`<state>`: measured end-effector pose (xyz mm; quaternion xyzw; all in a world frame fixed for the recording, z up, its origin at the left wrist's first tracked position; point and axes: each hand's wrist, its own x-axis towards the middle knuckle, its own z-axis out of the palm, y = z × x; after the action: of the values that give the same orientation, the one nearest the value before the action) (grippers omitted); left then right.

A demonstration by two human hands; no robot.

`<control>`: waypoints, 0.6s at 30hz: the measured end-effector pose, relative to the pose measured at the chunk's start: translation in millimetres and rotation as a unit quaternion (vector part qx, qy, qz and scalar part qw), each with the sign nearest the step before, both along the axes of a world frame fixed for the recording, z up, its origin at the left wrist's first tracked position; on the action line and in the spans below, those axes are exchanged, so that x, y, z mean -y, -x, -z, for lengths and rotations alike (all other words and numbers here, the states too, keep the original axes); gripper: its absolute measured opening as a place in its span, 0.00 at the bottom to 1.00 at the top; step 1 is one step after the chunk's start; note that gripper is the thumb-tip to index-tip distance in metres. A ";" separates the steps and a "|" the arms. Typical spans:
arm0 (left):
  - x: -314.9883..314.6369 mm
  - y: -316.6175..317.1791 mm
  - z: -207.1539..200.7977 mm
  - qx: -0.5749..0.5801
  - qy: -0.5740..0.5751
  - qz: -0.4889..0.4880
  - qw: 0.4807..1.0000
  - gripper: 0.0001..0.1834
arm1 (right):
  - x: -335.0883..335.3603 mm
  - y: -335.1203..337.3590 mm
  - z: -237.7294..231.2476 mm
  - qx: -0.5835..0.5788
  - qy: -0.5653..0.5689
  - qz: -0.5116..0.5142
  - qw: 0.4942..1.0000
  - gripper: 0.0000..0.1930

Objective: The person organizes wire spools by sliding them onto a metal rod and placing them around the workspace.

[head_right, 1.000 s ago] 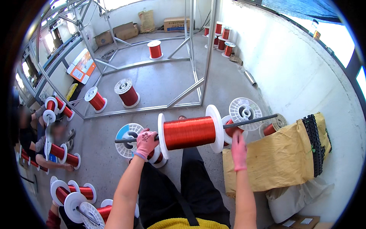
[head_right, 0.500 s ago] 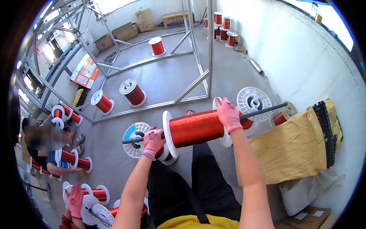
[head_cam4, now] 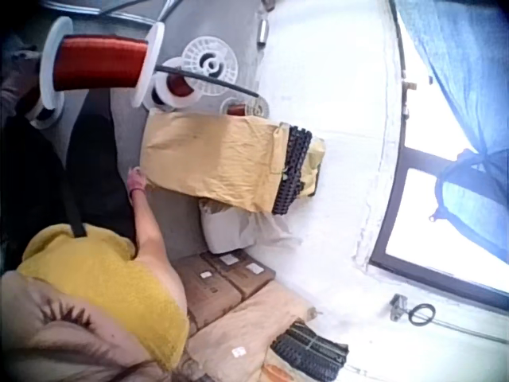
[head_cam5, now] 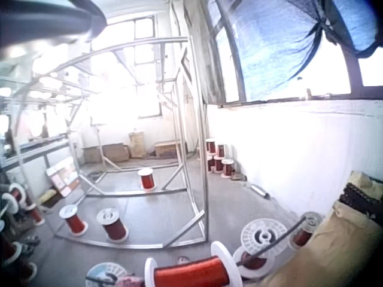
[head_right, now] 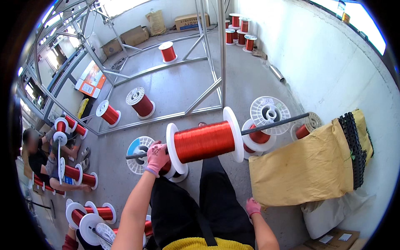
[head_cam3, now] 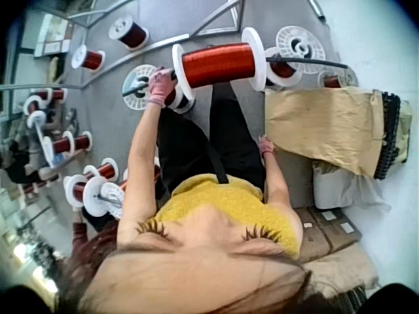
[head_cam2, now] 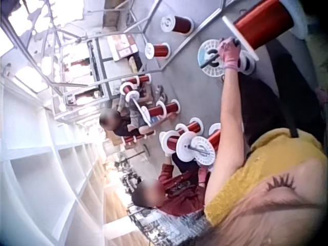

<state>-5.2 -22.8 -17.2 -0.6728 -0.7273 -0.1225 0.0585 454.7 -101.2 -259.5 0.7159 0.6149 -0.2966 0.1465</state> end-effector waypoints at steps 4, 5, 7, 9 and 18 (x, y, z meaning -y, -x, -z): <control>0.8 -0.1 0.3 0.002 -0.011 0.004 1.000 0.11 | -23.2 15.5 -44.3 -0.047 -0.064 0.016 0.997 0.24; 0.4 -1.3 -0.2 0.001 -0.014 0.004 1.000 0.11 | -24.8 15.1 -47.2 -0.057 -0.071 0.020 0.996 0.24; -2.7 -0.4 0.4 -0.002 -0.023 0.009 1.000 0.11 | -28.7 13.4 -46.1 -0.053 -0.061 0.017 0.997 0.22; -1.7 0.2 1.5 0.000 -0.015 0.003 1.000 0.11 | -33.4 11.4 -46.5 -0.035 -0.080 -0.043 0.995 0.20; 0.5 -2.0 -1.7 0.015 -0.028 -0.002 0.999 0.11 | -170.2 80.9 -239.6 -0.305 -0.509 -0.008 0.805 0.17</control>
<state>-3.2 -23.2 -15.4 -0.6672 -0.7258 -0.1534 0.0667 373.8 68.9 -19.9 0.5559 0.6961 -0.1429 -0.4312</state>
